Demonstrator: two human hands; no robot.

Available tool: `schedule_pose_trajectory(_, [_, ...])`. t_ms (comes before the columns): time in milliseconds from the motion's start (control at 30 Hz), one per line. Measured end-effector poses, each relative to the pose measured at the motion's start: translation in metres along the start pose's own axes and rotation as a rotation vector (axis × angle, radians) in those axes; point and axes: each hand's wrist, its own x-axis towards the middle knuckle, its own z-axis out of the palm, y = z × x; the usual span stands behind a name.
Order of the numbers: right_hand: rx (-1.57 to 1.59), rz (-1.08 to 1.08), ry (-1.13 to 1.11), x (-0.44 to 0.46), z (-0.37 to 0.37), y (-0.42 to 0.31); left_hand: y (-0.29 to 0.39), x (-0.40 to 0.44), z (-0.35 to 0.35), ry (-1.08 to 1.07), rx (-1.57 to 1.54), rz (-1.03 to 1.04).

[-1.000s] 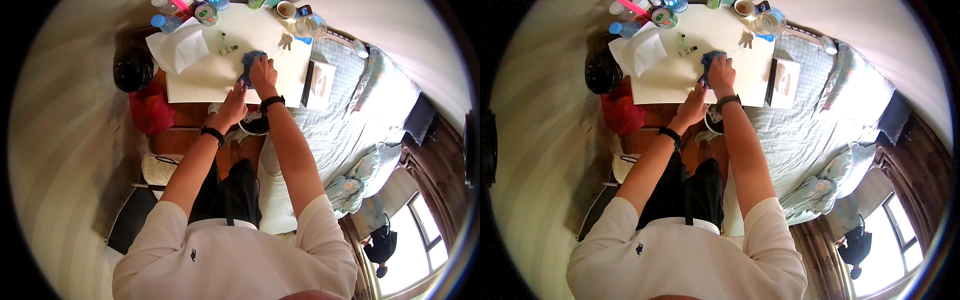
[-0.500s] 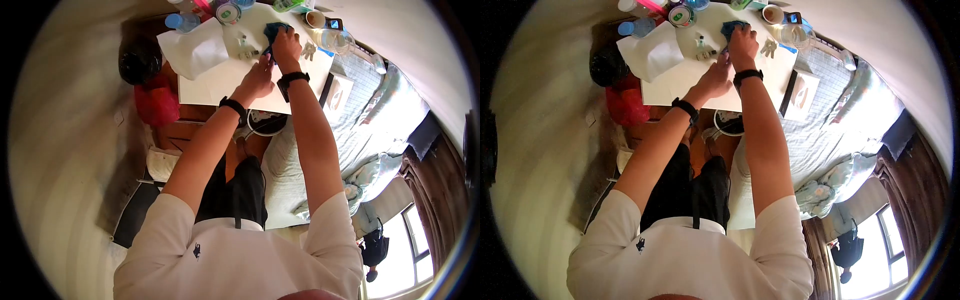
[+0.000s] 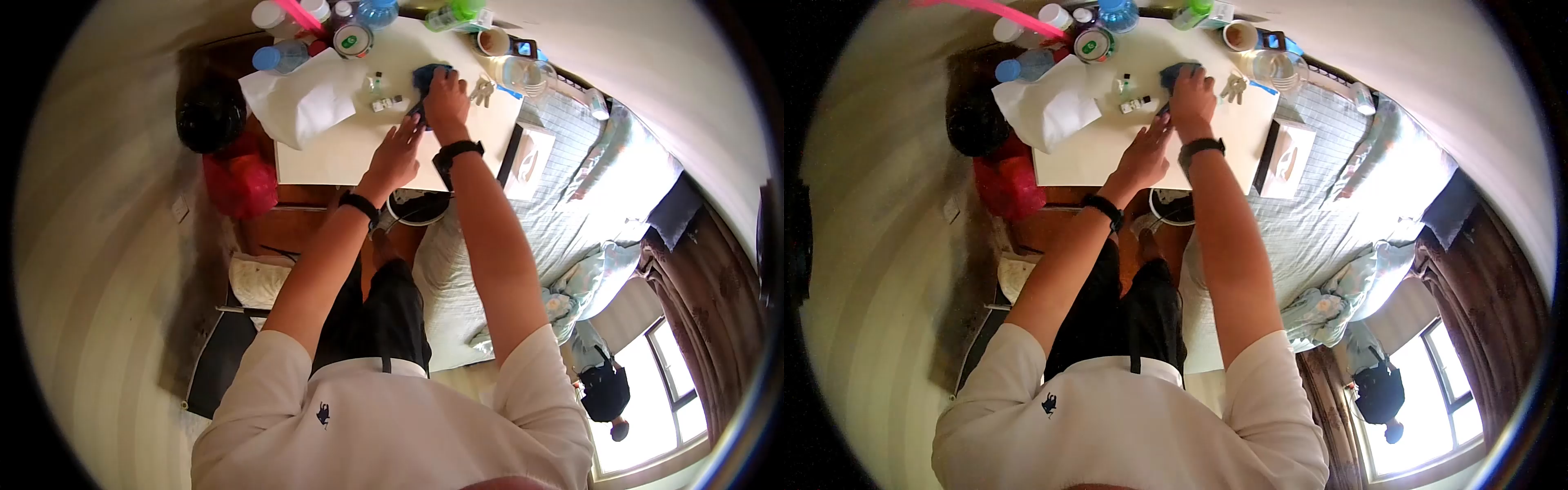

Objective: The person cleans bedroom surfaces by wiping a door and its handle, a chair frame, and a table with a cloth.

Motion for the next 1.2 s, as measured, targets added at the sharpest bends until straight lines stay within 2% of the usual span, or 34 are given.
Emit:
schedule_pose_trajectory(167, [-0.024, -0.066, 0.119, 0.03, 0.005, 0.004, -0.006, 0.028, 0.004, -0.008, 0.005, 0.052])
schedule_pose_trajectory(300, [-0.044, -0.011, 0.048, 0.03, 0.001, 0.0, -0.006, 0.028, 0.002, 0.043, -0.065, 0.063])
schedule_pose_trajectory(367, [-0.047, -0.005, 0.026, 0.022, -0.01, -0.001, -0.005, 0.028, -0.001, -0.016, -0.255, -0.007])
schedule_pose_trajectory(433, [-0.025, 0.097, -0.2, 0.006, -0.021, -0.006, -0.005, 0.018, 0.003, -0.021, -0.215, 0.014])
schedule_pose_trajectory(500, [-0.013, 0.092, -0.272, -0.01, -0.016, -0.001, -0.005, 0.002, 0.008, -0.024, -0.169, 0.028])
schedule_pose_trajectory(600, [0.005, 0.113, -0.304, -0.03, -0.013, 0.0, -0.006, -0.024, 0.025, -0.007, -0.009, 0.083])
schedule_pose_trajectory(800, [0.0, 0.13, -0.341, -0.064, -0.005, 0.0, 0.008, -0.053, 0.041, 0.086, -0.022, 0.059])
schedule_pose_trajectory(933, [0.034, 0.142, -0.377, -0.1, 0.004, 0.004, 0.013, -0.068, 0.052, 0.019, -0.114, -0.034])
schedule_pose_trajectory(1033, [0.079, 0.166, -0.364, -0.137, 0.016, 0.016, 0.026, -0.09, 0.073, 0.106, -0.003, 0.003])
schedule_pose_trajectory(1067, [0.099, 0.171, -0.343, -0.148, 0.022, 0.021, 0.033, -0.091, 0.073, 0.0, 0.043, -0.025])
schedule_pose_trajectory(1200, [0.149, 0.211, -0.336, -0.178, 0.028, 0.045, 0.046, -0.091, 0.082, -0.124, 0.076, -0.028])
